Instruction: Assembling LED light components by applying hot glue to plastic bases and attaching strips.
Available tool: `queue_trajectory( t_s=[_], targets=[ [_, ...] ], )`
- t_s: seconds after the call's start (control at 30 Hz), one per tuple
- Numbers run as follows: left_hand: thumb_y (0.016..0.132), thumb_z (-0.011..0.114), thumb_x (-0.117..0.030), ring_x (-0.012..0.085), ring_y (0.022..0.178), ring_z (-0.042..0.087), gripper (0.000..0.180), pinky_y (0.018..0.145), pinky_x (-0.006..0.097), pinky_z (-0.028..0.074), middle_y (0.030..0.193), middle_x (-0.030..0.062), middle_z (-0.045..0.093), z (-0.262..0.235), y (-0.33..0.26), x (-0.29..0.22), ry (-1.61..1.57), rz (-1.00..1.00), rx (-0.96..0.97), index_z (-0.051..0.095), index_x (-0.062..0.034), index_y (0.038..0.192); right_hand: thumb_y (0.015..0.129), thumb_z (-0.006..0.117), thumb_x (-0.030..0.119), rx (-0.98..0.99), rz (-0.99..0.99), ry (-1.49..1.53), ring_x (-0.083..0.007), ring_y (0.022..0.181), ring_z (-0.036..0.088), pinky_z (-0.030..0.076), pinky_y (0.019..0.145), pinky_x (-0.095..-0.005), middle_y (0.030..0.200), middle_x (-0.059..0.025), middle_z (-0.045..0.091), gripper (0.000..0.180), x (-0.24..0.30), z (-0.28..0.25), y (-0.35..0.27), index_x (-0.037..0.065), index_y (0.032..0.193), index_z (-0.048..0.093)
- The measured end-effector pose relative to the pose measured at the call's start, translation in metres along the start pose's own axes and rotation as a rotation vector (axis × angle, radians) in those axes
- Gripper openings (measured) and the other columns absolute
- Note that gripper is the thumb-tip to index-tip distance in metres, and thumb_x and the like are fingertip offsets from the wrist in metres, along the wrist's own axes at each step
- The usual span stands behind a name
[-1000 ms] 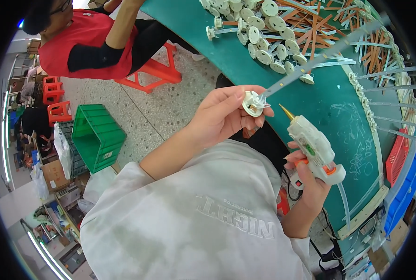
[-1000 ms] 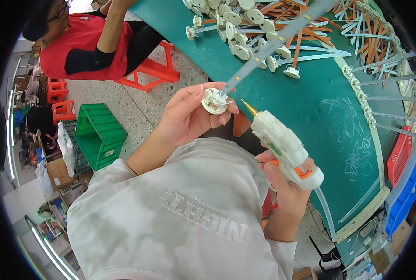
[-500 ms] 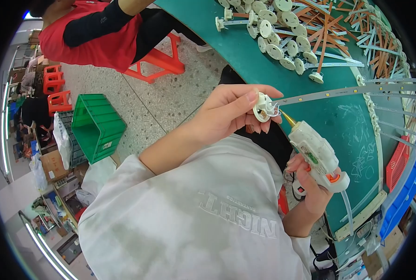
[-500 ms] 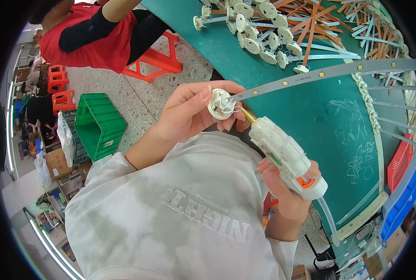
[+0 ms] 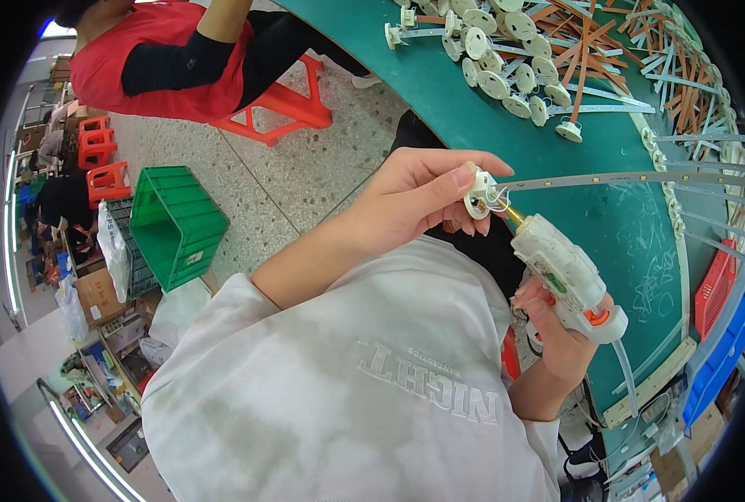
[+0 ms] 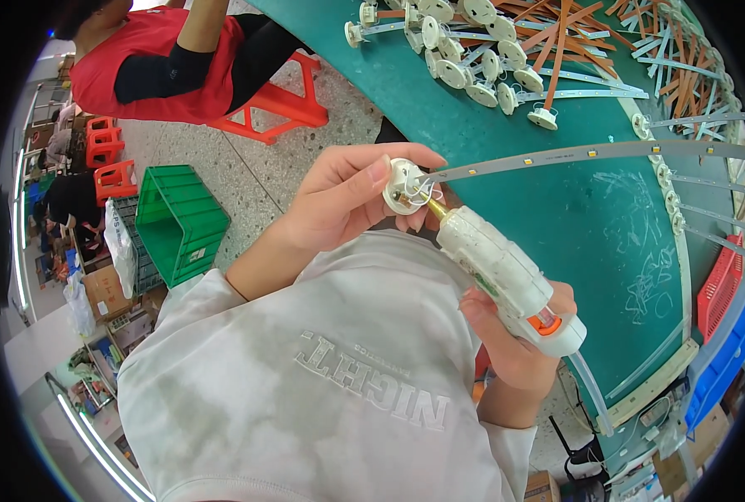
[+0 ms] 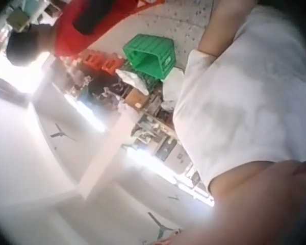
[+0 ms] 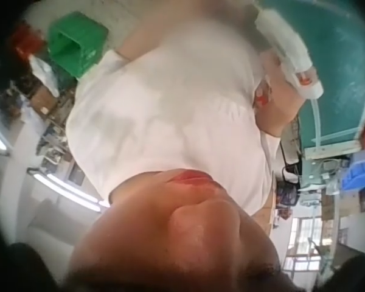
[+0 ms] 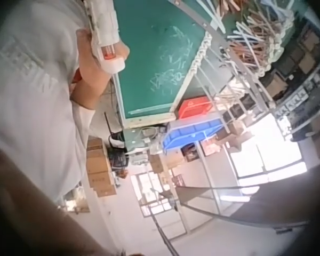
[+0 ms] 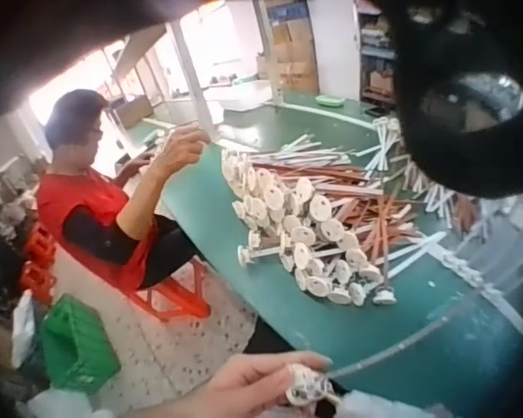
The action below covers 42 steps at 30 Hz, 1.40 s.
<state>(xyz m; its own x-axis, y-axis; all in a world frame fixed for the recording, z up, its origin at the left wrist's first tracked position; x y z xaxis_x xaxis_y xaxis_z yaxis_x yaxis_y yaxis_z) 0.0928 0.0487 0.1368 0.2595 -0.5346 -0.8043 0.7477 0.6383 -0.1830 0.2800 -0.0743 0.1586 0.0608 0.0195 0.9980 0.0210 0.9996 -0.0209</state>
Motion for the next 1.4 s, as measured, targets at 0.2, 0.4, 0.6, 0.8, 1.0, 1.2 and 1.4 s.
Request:
queue_trajectory(
  t_s=[0.2,0.4,0.6,0.8,1.0,1.2,1.4],
  targets=[
    [0.1,0.049,-0.023,0.0109,0.08,0.065,0.038,0.066,0.021,0.049,0.094,0.0111,0.067,0.002,0.001,0.003,-0.119,0.032,-0.05,0.053,0.0044,0.125,0.08,0.07,-0.002,-0.171,-0.015,-0.002,-0.0176,0.069,0.062,0.055,0.066,-0.0334,0.08,-0.0122,0.064,0.041,-0.005,0.001,-0.007,-0.009,0.117,0.054],
    [0.1,0.049,-0.022,0.0148,0.084,0.065,0.04,0.077,0.027,0.055,0.103,0.0152,0.065,0.006,0.002,0.003,-0.215,0.05,-0.002,0.051,0.0078,0.125,0.081,0.071,0.0,-0.156,-0.005,-0.069,-0.0174,0.068,0.062,0.056,0.065,-0.0331,0.08,-0.0119,0.064,0.041,-0.006,0.001,-0.007,-0.009,0.117,0.054],
    [0.101,0.047,-0.023,0.0151,0.085,0.065,0.04,0.076,0.026,0.055,0.103,0.0151,0.065,0.006,0.003,0.004,-0.202,0.056,0.004,0.051,0.0075,0.126,0.081,0.071,0.001,-0.209,-0.031,-0.099,-0.0171,0.065,0.062,0.056,0.064,-0.0325,0.079,-0.0116,0.064,0.041,-0.011,-0.003,-0.011,-0.009,0.117,0.054],
    [0.101,0.047,-0.023,0.0154,0.086,0.065,0.04,0.076,0.027,0.055,0.103,0.016,0.065,0.008,0.002,0.005,-0.206,0.065,0.011,0.05,0.0079,0.126,0.079,0.072,-0.001,-0.163,0.009,-0.076,-0.0165,0.064,0.062,0.055,0.064,-0.0317,0.077,-0.0111,0.064,0.043,-0.009,-0.003,-0.008,-0.009,0.117,0.054],
    [0.101,0.044,-0.025,0.0166,0.085,0.065,0.042,0.077,0.027,0.055,0.103,0.0185,0.064,0.008,0.002,0.004,-0.247,0.058,0.04,0.049,0.008,0.127,0.079,0.073,-0.001,-0.265,-0.009,-0.084,-0.0158,0.063,0.061,0.053,0.061,-0.0297,0.076,-0.0102,0.063,0.042,-0.012,-0.004,-0.014,-0.008,0.117,0.055],
    [0.1,0.045,-0.024,0.0215,0.088,0.064,0.046,0.077,0.032,0.053,0.11,0.0206,0.062,0.005,0.001,0.006,-0.226,0.043,0.056,0.044,0.0104,0.131,0.078,0.073,-0.001,-0.248,-0.013,-0.075,-0.015,0.062,0.061,0.052,0.06,-0.0285,0.076,-0.0096,0.063,0.044,-0.013,-0.004,-0.015,-0.007,0.118,0.055],
    [0.101,0.044,-0.026,0.0174,0.083,0.065,0.043,0.076,0.028,0.055,0.103,0.0218,0.064,0.007,0.002,0.006,-0.256,0.04,0.028,0.048,0.0084,0.127,0.078,0.072,-0.003,-0.269,-0.003,-0.02,-0.015,0.062,0.06,0.052,0.058,-0.0281,0.076,-0.0096,0.063,0.045,-0.012,-0.008,-0.014,-0.007,0.119,0.054]
  ],
)
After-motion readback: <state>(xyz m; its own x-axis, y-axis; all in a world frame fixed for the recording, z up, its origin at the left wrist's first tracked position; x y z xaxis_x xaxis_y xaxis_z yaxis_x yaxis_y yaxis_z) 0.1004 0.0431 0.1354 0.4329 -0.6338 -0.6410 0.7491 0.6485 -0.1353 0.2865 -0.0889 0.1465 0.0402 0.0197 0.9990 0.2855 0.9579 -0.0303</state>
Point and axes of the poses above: each hand's wrist, its own y-axis towards the middle knuckle, its own z-axis out of the palm, x = y × z, the point moved 4 cm from there along y, towards the middle knuckle
